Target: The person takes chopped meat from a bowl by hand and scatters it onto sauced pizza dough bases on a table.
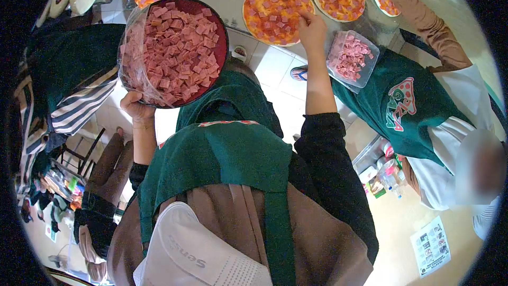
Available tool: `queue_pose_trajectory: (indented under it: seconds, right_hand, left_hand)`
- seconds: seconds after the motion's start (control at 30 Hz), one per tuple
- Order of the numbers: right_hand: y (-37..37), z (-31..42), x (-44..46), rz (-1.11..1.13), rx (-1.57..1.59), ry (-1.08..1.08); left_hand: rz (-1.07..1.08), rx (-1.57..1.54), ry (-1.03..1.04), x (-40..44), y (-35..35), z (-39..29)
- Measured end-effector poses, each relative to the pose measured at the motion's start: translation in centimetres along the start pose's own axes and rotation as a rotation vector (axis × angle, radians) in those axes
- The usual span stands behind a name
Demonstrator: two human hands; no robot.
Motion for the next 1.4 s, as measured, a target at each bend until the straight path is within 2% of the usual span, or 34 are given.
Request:
queue_pose_trajectory:
  seconds: [0.17,0.33,0.47,0.67,0.77,0.83,0.87,0.93,0.97,1.03,1.07,1.13,1.27,1.37,1.4]
  right_hand:
    - [-0.2,-0.2,-0.1,0.061,0.008,0.080]
    - [0.2,0.2,0.0,-0.016,-0.095,-0.018]
    - [0.4,0.2,-0.2,0.042,0.008,0.053]
    - [1.9,-0.9,-0.2,-0.014,-0.128,-0.072]
    - [2.1,-1.8,0.0,-0.115,-0.200,-0.149]
    - [1.2,-1.6,-0.1,-0.056,-0.049,-0.013]
    - [0.6,-1.5,-0.1,-0.056,-0.048,-0.013]
    - [-0.2,-1.5,0.2,0.044,0.342,0.273]
    - [-0.4,-1.7,0.5,0.040,0.342,0.271]
    - [-0.6,-2.4,1.1,0.128,0.681,0.406]
    - [-0.7,-2.7,1.4,0.123,0.682,0.402]
    - [-0.6,-3.3,1.4,0.215,1.065,0.500]
    - [-1.5,-1.5,-1.9,0.274,1.028,0.486]
    - [-2.0,3.5,-5.4,0.357,1.012,0.310]
    - [-2.0,4.9,-6.3,0.404,0.871,0.204]
  left_hand:
    - [-0.005,0.019,0.005,0.1,0.4,-0.2]
    - [0.024,-0.001,0.000,0.1,0.1,-0.2]
    - [0.039,-0.002,0.000,-0.1,0.2,-0.2]
    - [0.003,0.020,-0.004,0.0,-0.1,-0.3]
    - [0.010,0.021,-0.018,-0.1,0.2,-0.3]
    - [-0.006,0.016,-0.010,-0.1,0.1,-0.3]
    - [-0.006,0.017,-0.010,0.0,-0.2,-0.3]
    - [-0.013,0.032,-0.026,0.7,-1.0,-0.1]
    - [-0.008,0.029,-0.025,1.0,-1.2,0.0]
    - [0.006,-0.010,-0.035,1.6,-1.0,0.3]
    - [0.011,-0.012,-0.034,1.8,-1.0,0.4]
    - [0.049,-0.044,-0.004,1.9,-0.9,0.3]
    - [0.077,-0.049,-0.025,-0.4,-1.3,-0.4]
    - [0.105,-0.096,-0.005,-2.7,-0.3,-1.3]
    - [0.096,-0.090,0.000,-3.2,-0.6,-1.6]
Point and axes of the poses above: each hand's wrist, its own x-axis towards the middle knuckle, its own y-axis out of the palm, z = x × y, the point moved 1 cm from there along x, towards the middle knuckle, and after that the axes turned 6 degrees about y, right-handed, at the moved point
